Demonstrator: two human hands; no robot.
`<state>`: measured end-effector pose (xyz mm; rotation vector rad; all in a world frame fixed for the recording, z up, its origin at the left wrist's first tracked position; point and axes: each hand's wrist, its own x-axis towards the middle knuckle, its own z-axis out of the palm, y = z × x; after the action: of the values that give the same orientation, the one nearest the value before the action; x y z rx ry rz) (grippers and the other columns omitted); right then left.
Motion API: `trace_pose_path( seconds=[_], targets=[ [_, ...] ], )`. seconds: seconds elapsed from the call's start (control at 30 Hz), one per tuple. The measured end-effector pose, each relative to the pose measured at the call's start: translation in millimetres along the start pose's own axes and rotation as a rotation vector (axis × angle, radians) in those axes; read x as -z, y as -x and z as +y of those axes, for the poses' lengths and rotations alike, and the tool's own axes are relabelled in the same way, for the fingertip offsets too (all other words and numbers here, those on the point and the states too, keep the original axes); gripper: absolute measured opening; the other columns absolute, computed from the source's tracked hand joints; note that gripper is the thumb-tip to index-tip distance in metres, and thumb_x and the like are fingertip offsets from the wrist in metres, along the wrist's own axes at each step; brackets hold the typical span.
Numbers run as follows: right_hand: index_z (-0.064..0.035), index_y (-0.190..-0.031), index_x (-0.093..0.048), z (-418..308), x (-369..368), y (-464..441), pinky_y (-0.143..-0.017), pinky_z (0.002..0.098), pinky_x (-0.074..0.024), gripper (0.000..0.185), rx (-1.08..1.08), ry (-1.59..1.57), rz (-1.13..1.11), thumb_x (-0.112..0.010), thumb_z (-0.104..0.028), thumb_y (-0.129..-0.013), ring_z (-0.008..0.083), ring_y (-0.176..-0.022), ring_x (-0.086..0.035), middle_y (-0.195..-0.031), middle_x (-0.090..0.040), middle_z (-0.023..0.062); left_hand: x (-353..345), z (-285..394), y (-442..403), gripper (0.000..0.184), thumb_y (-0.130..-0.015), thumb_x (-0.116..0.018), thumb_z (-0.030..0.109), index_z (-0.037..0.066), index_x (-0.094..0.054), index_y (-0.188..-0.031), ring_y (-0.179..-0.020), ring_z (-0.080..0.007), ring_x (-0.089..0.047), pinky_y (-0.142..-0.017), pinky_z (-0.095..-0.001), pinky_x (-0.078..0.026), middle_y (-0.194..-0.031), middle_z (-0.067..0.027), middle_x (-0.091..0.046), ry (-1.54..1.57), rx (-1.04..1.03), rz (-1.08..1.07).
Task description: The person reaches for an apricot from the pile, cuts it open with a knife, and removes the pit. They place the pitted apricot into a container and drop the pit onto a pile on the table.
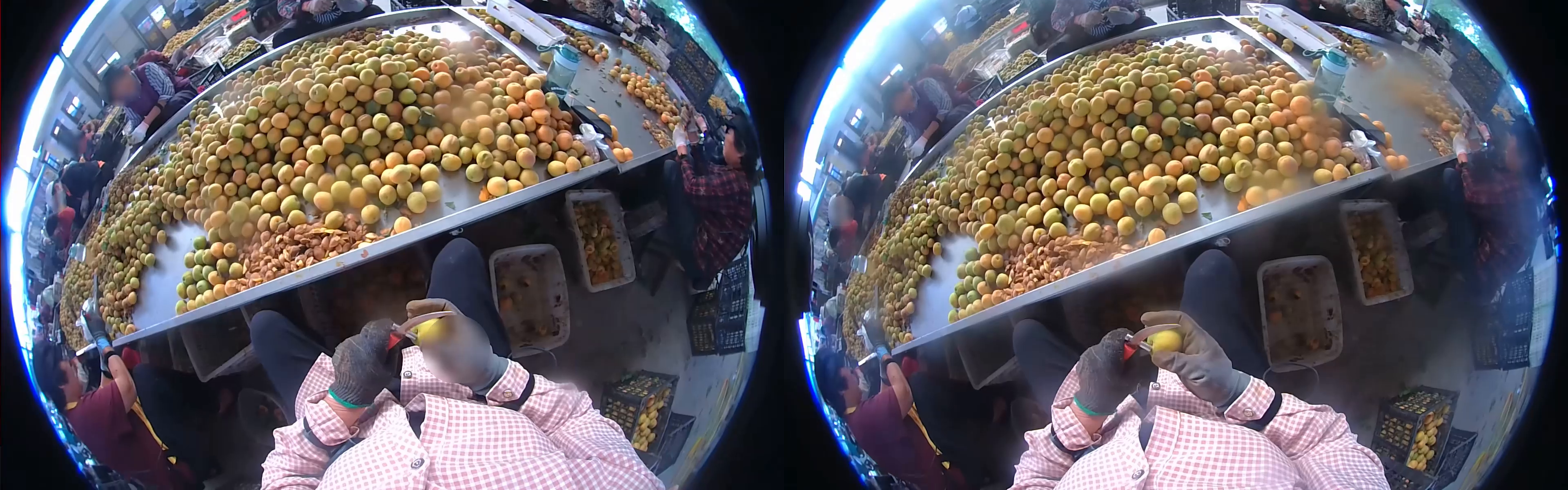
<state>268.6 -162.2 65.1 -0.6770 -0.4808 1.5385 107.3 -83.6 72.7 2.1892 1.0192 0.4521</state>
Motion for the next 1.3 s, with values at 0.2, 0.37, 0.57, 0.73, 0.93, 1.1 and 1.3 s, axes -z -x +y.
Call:
trace_pose_path(
  seconds=[0.2, 0.37, 0.57, 0.73, 0.93, 1.1, 1.3],
  targets=[
    [-0.0072, -0.129, -0.042, 9.2, -6.8, -8.4, -0.083, 0.0195, -0.0441, 0.049, 0.094, 0.008, 0.045, -0.066, -0.006, -0.086, 0.0078, -0.095, -0.053, -0.117, -0.057, 0.0098, 1.0, 1.1, -4.1, 0.025, -0.073, -0.07, 0.014, 0.01, -0.059, -0.096, -0.066, -0.0352, -0.062, -0.055, -0.0426, -0.048, -0.082, -0.0142, -0.061, -0.202, -0.094, 0.154],
    [-0.0078, -0.126, -0.044, 11.0, -10.3, -13.1, -0.082, 0.0193, -0.0439, 0.047, 0.099, 0.028, 0.023, -0.065, -0.003, -0.085, 0.0081, -0.096, -0.053, -0.115, -0.058, 0.0083, -3.5, -3.5, -0.3, 0.03, -0.071, -0.064, 0.006, 0.009, -0.059, -0.101, -0.071, -0.0354, -0.065, -0.06, -0.0409, -0.051, -0.076, -0.0156, -0.065, -0.054, -0.042, 0.256],
    [-0.006, -0.126, -0.044, 13.5, -17.7, -15.6, -0.094, 0.025, -0.0423, 0.05, 0.121, 0.123, -0.011, -0.068, -0.002, -0.082, 0.0143, -0.106, -0.053, -0.116, -0.054, 0.0072, 0.0, -2.4, 1.7, 0.03, -0.071, -0.067, 0.008, 0.009, -0.06, -0.1, -0.07, -0.0353, -0.065, -0.06, -0.0402, -0.051, -0.075, -0.0155, -0.065, 0.028, -0.005, 0.278],
    [-0.0053, -0.125, -0.046, 23.4, -20.0, -11.0, -0.094, 0.0245, -0.042, 0.049, 0.042, -0.021, 0.1, -0.067, 0.002, -0.081, 0.0126, -0.104, -0.053, -0.118, -0.051, 0.0057, 0.3, -5.4, 3.9, 0.03, -0.071, -0.071, 0.013, 0.01, -0.061, -0.099, -0.067, -0.0347, -0.064, -0.057, -0.0403, -0.049, -0.073, -0.0151, -0.064, -0.068, -0.001, 0.235],
    [-0.0038, -0.121, -0.048, 35.5, -26.7, -13.9, -0.093, 0.0253, -0.0414, 0.044, 0.097, 0.034, 0.199, -0.068, -0.001, -0.082, 0.013, -0.104, -0.051, -0.117, -0.049, 0.0051, -11.7, -17.7, 4.7, 0.029, -0.075, -0.068, 0.015, 0.011, -0.059, -0.102, -0.065, -0.0352, -0.063, -0.054, -0.0433, -0.048, -0.079, -0.0144, -0.063, -0.066, -0.032, 0.213],
    [-0.005, -0.107, -0.053, 38.6, -20.4, -34.9, -0.092, 0.0302, -0.0419, 0.031, 0.458, 0.971, 0.26, -0.07, -0.007, -0.08, 0.0184, -0.104, -0.051, -0.117, -0.048, 0.011, -21.0, -32.8, 1.4, 0.031, -0.074, -0.067, 0.017, 0.01, -0.058, -0.104, -0.067, -0.0356, -0.063, -0.056, -0.0447, -0.049, -0.077, -0.0159, -0.063, -0.087, 0.063, 0.197],
    [-0.005, -0.113, -0.05, 14.9, 11.4, -51.7, -0.081, 0.0239, -0.0442, 0.038, -0.248, 1.059, 0.015, -0.069, -0.024, -0.086, 0.0114, -0.092, -0.053, -0.102, -0.055, 0.004, 1.6, -44.8, -9.3, 0.05, -0.079, -0.068, 0.031, 0.008, -0.046, -0.118, -0.079, -0.0436, -0.062, -0.066, -0.0484, -0.05, -0.087, -0.0213, -0.065, 0.138, 0.154, -0.156]
  ],
)
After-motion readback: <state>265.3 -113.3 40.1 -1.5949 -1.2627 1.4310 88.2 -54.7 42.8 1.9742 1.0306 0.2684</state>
